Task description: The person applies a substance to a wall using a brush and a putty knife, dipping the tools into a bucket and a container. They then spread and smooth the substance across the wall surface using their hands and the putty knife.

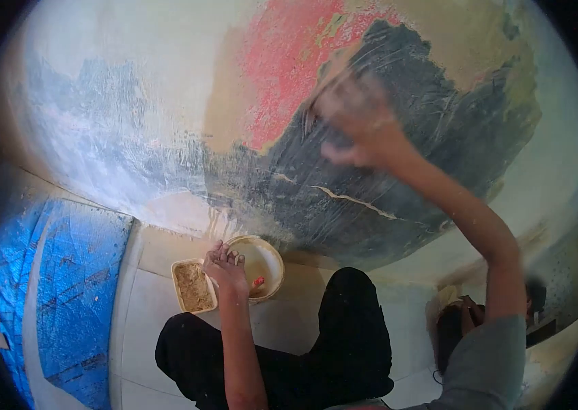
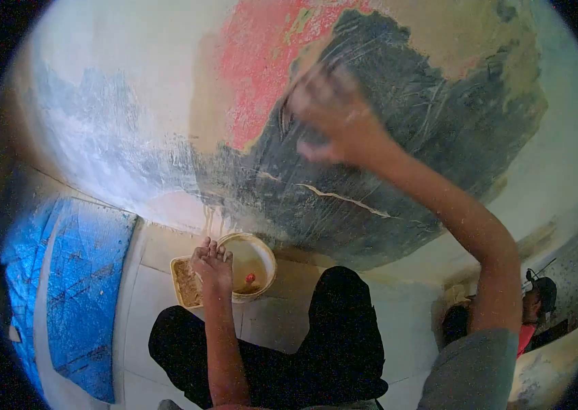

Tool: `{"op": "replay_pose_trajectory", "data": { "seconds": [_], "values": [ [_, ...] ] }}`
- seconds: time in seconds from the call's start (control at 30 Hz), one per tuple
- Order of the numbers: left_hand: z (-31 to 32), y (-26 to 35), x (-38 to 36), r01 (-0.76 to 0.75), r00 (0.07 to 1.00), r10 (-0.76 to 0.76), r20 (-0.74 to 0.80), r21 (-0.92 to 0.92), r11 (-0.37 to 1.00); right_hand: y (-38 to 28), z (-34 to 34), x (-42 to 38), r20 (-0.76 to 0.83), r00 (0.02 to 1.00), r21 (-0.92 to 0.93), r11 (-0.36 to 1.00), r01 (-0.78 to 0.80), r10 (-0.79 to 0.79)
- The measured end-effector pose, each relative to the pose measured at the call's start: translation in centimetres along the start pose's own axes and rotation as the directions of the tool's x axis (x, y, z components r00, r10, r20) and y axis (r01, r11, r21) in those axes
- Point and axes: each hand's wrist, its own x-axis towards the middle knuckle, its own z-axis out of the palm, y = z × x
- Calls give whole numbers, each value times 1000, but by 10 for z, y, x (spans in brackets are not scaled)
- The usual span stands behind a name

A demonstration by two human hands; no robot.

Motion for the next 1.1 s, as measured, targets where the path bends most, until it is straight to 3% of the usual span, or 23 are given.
{"op": "replay_pose_trajectory", "data": {
  "seconds": [0.07,0.1,0.17,0.3,0.37,0.4,0.47,0.5,0.53,0.6,0.63,0.7,0.73,0.8,0.83,0.87,0.93,1.0,1.07,1.1],
  "values": [
    [-3,-2,4,-6,1000,6,20,11,1000,-17,14,-18,193,889,216,902,373,-414],
    [-3,-4,6,-4,1000,4,20,15,1000,-11,13,-14,197,890,216,904,370,-411],
    [-7,-4,7,15,999,-15,48,-4,1000,3,12,2,-25,991,-155,980,123,-129],
    [-2,3,-1,-15,998,18,-59,50,999,-28,23,-19,-4,1000,7,1000,-23,23],
    [-3,6,-2,3,1000,-3,-8,1,1000,-31,25,-24,135,959,81,968,239,-248],
    [-2,6,-3,7,1000,-7,-30,24,1000,-27,15,-16,149,961,103,970,219,-233],
    [0,7,-6,-25,1000,25,-9,42,999,-15,-5,8,-65,987,-167,977,134,-147],
    [2,8,-8,-12,1000,12,-13,21,1000,-9,-2,5,-1,1000,-111,994,-10,10],
    [3,9,-11,-15,1000,16,-20,26,1000,-15,3,-2,0,1000,-103,995,-15,15],
    [5,7,-14,-12,1000,13,-27,11,1000,-30,15,-20,-26,987,121,980,159,-157],
    [5,6,-14,-9,1000,10,-24,9,1000,-30,17,-23,-24,987,117,980,161,-159],
    [5,3,-11,-14,1000,15,-19,26,1000,-30,16,-22,176,927,134,941,310,-331],
    [4,2,-11,-9,1000,10,-13,25,1000,-26,12,-20,180,926,127,942,311,-330],
    [4,1,-13,-1,1000,1,-6,18,1000,-21,-3,-3,-44,999,-99,995,22,-27],
    [4,2,-12,-1,1000,1,8,8,1000,-30,23,-21,-72,993,-56,993,-100,96],
    [1,2,-11,-2,1000,2,6,19,1000,-36,32,-30,-80,993,-72,993,-91,85],
    [2,1,-11,9,1000,-10,24,21,1000,-43,35,-40,180,935,44,952,303,-306],
    [3,3,-12,0,999,1,-36,35,999,-24,34,-27,121,955,26,963,270,-271],
    [0,4,-13,0,1000,0,-17,42,999,-6,22,-10,-130,984,-231,962,-149,121],
    [-1,4,-11,-5,1000,6,-23,38,999,-16,27,-8,-189,963,-147,965,-219,190]
  ]
}}
